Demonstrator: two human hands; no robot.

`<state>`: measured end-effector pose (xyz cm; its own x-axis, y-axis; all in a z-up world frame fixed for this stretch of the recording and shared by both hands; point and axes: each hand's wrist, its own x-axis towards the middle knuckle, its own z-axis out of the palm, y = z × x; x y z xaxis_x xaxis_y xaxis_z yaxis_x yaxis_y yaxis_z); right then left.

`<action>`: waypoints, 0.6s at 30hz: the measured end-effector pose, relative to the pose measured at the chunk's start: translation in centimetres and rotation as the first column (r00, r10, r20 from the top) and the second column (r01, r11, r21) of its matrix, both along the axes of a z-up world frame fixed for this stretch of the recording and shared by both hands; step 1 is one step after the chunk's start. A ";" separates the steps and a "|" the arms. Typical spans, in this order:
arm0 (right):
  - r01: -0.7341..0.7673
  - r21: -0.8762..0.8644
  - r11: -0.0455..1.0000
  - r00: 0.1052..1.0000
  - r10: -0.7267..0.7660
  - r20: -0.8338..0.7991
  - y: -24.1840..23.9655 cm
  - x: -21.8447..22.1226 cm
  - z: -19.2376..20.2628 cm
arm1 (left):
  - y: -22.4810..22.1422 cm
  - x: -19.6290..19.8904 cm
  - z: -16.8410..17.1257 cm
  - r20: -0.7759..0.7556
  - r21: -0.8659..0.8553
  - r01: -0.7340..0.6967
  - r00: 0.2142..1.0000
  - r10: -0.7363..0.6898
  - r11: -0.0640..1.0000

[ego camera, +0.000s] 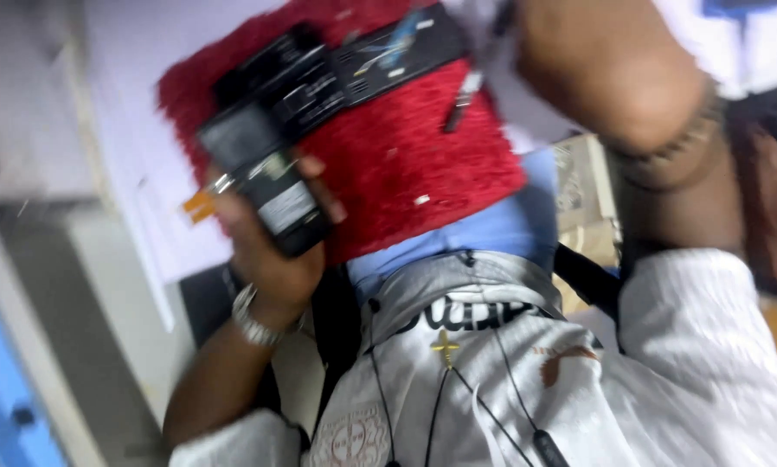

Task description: Disassembling a mobile phone using a prying tool and a screwdriver

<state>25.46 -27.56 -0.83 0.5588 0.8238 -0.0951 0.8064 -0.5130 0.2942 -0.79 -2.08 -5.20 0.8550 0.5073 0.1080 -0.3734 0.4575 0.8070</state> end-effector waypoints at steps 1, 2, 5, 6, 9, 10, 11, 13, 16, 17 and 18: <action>0.046 -0.011 0.999 0.999 -0.046 0.014 0.3 0.0 0.1 | 0.0 0.2 0.1 0.014 -0.011 0.046 0.999 -0.046 0.999; 0.068 0.071 0.995 0.994 -0.062 -0.087 0.8 0.0 0.2 | 0.2 0.4 0.2 0.012 0.024 0.053 0.999 -0.053 0.998; 0.034 0.232 0.972 0.995 -0.011 -0.097 2.4 -0.8 1.3 | -0.2 0.5 1.4 -0.019 0.122 0.015 1.000 -0.013 0.992; -0.036 0.301 0.953 0.999 0.041 -0.012 3.0 -1.3 1.7 | -0.3 0.5 2.0 -0.053 0.186 -0.029 0.998 0.039 0.982; 0.087 0.207 0.974 0.983 -0.050 -0.179 4.0 -2.5 3.1 | 0.1 0.2 0.8 0.009 0.090 -0.020 1.000 0.019 0.996; 0.075 0.210 0.975 0.982 -0.035 -0.185 3.0 -1.6 1.9 | 0.1 0.5 0.3 0.003 0.093 -0.034 0.999 0.033 0.995; 0.004 0.136 0.991 0.997 0.007 -0.082 2.2 -0.9 0.5 | 0.1 0.3 -0.1 0.030 0.008 -0.019 0.999 0.019 1.000; -0.090 0.066 0.994 0.996 0.089 0.010 1.3 -0.2 -0.7 | 0.0 -0.1 -0.3 0.049 -0.071 -0.034 0.998 0.038 0.997; -0.026 0.161 0.987 0.999 0.032 -0.037 0.8 0.1 0.2 | -0.1 0.2 0.4 0.075 0.013 -0.039 0.996 0.038 0.999; 0.001 0.129 0.992 0.999 0.003 -0.035 0.8 -0.1 0.5 | -0.1 0.2 0.4 0.069 -0.025 -0.026 0.997 0.028 0.999; 0.028 0.099 0.995 0.999 -0.025 -0.032 0.8 -0.1 0.8 | -0.1 0.2 0.3 0.064 -0.064 -0.013 0.998 0.017 0.998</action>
